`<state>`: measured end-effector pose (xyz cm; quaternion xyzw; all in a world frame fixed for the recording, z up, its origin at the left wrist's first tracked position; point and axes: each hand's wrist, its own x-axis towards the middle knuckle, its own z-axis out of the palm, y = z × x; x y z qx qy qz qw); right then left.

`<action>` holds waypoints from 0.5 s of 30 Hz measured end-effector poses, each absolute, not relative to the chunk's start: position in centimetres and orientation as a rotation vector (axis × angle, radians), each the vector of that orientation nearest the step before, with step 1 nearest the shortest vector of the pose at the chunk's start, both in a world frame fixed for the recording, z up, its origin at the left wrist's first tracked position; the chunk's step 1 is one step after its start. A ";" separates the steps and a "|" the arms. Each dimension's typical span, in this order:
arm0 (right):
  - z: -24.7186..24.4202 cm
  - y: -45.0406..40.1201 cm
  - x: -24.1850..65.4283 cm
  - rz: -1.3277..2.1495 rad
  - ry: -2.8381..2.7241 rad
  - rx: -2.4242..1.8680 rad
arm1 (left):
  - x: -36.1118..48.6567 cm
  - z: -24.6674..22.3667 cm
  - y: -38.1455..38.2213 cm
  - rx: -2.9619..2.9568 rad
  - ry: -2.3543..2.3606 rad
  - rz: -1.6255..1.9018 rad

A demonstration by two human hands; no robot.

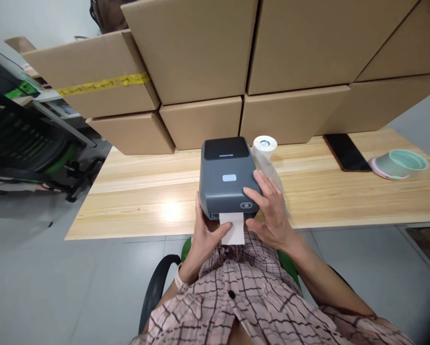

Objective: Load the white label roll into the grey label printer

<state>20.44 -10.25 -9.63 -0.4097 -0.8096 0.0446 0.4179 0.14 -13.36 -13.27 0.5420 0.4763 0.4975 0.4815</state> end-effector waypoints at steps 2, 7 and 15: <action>-9.1 -9.5 20.5 0.056 -2.013 -0.984 | 0.1 -13.4 -12.9 1.356 1.157 1.214; -5.3 -5.7 20.2 0.022 -1.988 -0.932 | -0.1 -14.4 -12.3 1.405 1.249 1.242; 2.1 1.4 20.2 0.361 -1.860 -0.879 | -0.7 -14.6 -12.8 1.375 1.292 1.191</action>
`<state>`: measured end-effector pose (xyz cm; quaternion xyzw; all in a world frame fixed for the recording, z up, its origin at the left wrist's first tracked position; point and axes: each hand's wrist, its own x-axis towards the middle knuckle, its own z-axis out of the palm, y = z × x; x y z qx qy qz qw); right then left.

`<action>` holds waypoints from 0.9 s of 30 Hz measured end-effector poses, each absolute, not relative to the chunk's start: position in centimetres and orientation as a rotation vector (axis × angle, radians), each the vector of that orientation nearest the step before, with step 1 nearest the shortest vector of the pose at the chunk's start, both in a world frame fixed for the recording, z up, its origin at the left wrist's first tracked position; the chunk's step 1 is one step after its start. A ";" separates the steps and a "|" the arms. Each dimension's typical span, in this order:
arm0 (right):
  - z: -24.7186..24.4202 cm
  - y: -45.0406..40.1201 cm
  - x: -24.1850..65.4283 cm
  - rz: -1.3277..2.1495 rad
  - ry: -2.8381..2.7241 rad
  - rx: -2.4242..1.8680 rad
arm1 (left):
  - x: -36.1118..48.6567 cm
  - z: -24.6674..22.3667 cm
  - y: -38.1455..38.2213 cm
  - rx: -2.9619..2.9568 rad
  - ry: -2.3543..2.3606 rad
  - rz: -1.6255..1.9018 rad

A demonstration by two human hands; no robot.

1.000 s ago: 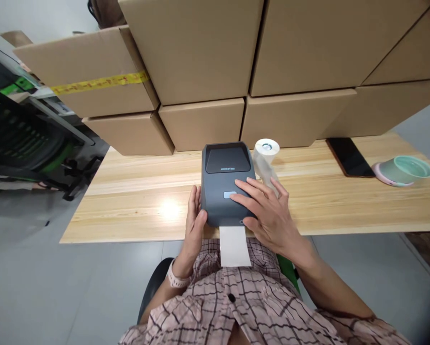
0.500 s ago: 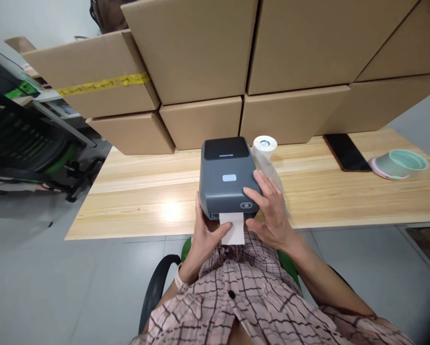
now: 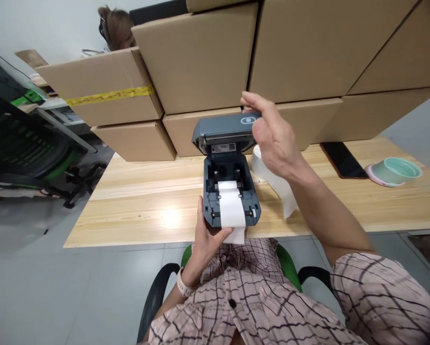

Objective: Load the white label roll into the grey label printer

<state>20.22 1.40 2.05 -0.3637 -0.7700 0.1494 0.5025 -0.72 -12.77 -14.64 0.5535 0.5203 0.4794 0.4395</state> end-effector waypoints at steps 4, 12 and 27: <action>2.8 3.2 20.7 0.526 -1.830 -0.765 | -2.0 -13.9 -12.7 1.248 1.131 1.287; 2.6 6.8 18.9 0.399 -1.702 -0.944 | -3.4 -10.3 -5.9 1.324 1.258 1.438; 0.2 3.0 18.3 0.187 -2.886 -1.119 | -2.0 -11.0 1.6 1.417 1.074 1.103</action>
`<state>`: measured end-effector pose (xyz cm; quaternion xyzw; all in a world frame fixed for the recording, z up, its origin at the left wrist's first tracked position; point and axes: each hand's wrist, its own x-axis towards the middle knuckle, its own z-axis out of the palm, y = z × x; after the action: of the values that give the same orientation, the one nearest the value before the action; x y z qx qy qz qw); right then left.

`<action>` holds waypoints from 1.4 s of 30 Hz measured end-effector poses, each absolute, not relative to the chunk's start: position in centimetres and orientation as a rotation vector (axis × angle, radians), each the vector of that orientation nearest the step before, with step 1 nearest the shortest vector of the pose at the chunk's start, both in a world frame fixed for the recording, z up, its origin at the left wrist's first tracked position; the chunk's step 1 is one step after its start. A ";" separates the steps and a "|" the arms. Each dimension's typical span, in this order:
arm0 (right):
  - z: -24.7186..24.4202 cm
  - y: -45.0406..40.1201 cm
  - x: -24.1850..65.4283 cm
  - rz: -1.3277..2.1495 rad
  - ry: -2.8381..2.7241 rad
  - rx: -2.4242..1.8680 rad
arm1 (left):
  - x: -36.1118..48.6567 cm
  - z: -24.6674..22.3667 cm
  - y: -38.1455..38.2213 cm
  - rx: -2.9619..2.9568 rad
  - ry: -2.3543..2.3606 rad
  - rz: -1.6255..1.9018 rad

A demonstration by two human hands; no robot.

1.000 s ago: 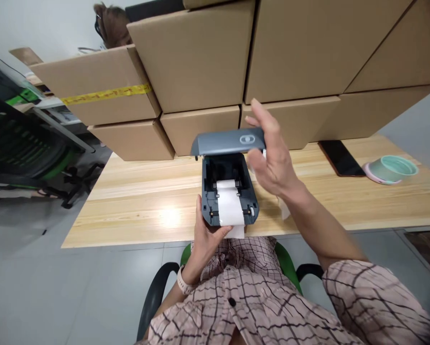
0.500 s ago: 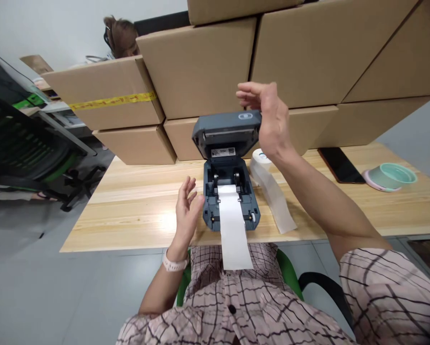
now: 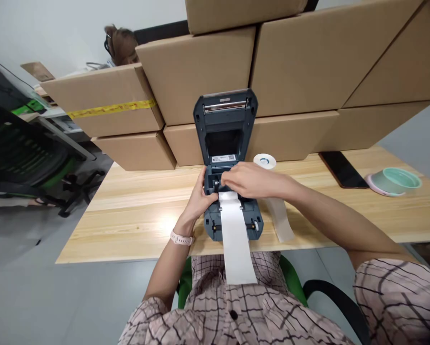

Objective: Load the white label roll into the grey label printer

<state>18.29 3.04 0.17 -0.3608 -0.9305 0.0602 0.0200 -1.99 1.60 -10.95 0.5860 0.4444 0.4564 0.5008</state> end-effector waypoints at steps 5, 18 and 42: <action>-1.7 4.7 16.4 0.352 -3.301 -1.044 | -3.2 -10.6 1.9 1.471 0.975 1.084; -0.3 5.1 27.1 1.401 -2.309 -0.174 | -3.9 -10.8 1.5 1.476 0.926 1.054; -8.3 10.5 34.3 1.349 -1.929 -1.240 | -4.0 -10.2 1.5 1.513 0.949 1.038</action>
<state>34.26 10.50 -8.25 -0.4527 -0.7042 0.4925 0.2380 -4.04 1.48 -10.17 0.6291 0.3944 0.4314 0.5124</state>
